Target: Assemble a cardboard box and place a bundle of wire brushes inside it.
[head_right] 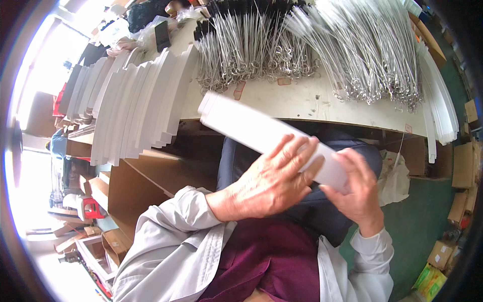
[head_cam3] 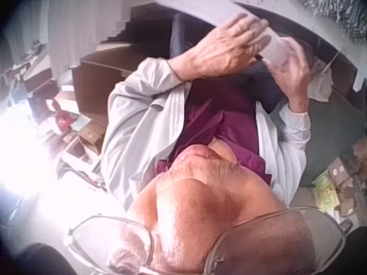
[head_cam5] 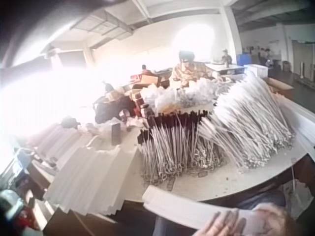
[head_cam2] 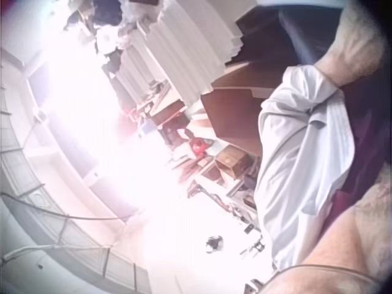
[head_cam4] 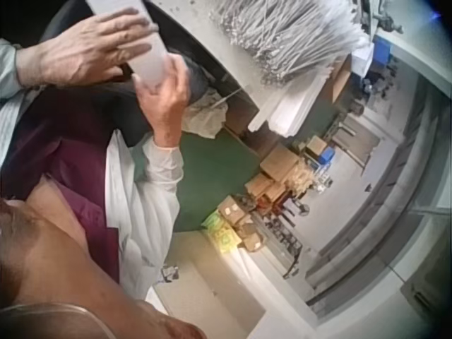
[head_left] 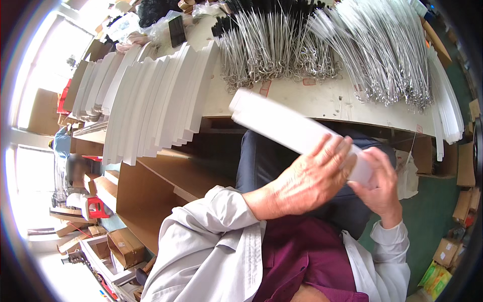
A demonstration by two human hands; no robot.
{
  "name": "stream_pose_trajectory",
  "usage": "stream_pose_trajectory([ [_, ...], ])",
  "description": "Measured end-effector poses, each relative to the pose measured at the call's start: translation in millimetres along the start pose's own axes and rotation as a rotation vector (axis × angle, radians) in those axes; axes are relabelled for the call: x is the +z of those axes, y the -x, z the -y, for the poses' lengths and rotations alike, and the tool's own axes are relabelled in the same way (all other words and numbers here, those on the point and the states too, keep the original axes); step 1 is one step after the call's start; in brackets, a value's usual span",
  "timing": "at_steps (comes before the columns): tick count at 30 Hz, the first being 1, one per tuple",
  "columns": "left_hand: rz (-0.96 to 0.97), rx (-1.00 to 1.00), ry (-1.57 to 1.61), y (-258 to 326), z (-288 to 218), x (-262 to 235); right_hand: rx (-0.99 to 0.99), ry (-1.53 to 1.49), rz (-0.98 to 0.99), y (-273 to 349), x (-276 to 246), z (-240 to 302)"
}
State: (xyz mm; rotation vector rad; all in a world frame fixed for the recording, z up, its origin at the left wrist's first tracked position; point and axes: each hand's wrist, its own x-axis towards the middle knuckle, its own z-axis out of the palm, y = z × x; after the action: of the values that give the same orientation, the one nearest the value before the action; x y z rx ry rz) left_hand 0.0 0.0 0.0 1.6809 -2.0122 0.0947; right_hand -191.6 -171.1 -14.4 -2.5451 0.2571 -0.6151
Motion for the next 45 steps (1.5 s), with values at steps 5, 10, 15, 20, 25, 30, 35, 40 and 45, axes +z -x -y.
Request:
stream_pose_trajectory([
  [5, 0.068, -0.129, 0.052, 19.4, 18.7, 0.2, -0.139, 0.052, 0.120, -24.6, 22.6, 24.7],
  [10, 0.130, -0.198, 0.138, 23.4, 29.5, 8.0, -0.194, 0.064, 0.158, -28.7, 31.2, 20.1],
  [15, 0.068, -0.287, 0.027, 35.2, 48.5, 21.4, -0.176, 0.140, 0.097, -35.0, 51.6, 7.0],
  [20, 0.156, -0.369, -0.069, 40.0, 53.0, 21.7, 0.032, 0.196, -0.075, -19.7, 63.7, 14.3],
  [25, 0.137, -0.323, -0.129, 45.9, 52.1, 37.3, 0.179, 0.065, -0.148, -5.7, 103.5, 22.9],
  [30, 0.151, -0.322, -0.130, 57.7, 48.8, 48.1, 0.505, -0.412, -0.147, -1.9, 111.5, 21.6],
  [35, 0.137, -0.309, -0.119, 65.0, 49.1, 48.3, 0.664, -0.788, -0.009, -9.9, 98.7, 15.3],
  [40, 0.109, -0.253, -0.092, 74.0, 47.8, 51.3, 0.688, -0.782, 0.152, -12.3, 96.4, 6.7],
  [45, 0.111, -0.253, -0.063, 80.8, 49.7, 53.5, 0.902, -1.111, 0.262, -16.2, 87.4, 9.7],
])
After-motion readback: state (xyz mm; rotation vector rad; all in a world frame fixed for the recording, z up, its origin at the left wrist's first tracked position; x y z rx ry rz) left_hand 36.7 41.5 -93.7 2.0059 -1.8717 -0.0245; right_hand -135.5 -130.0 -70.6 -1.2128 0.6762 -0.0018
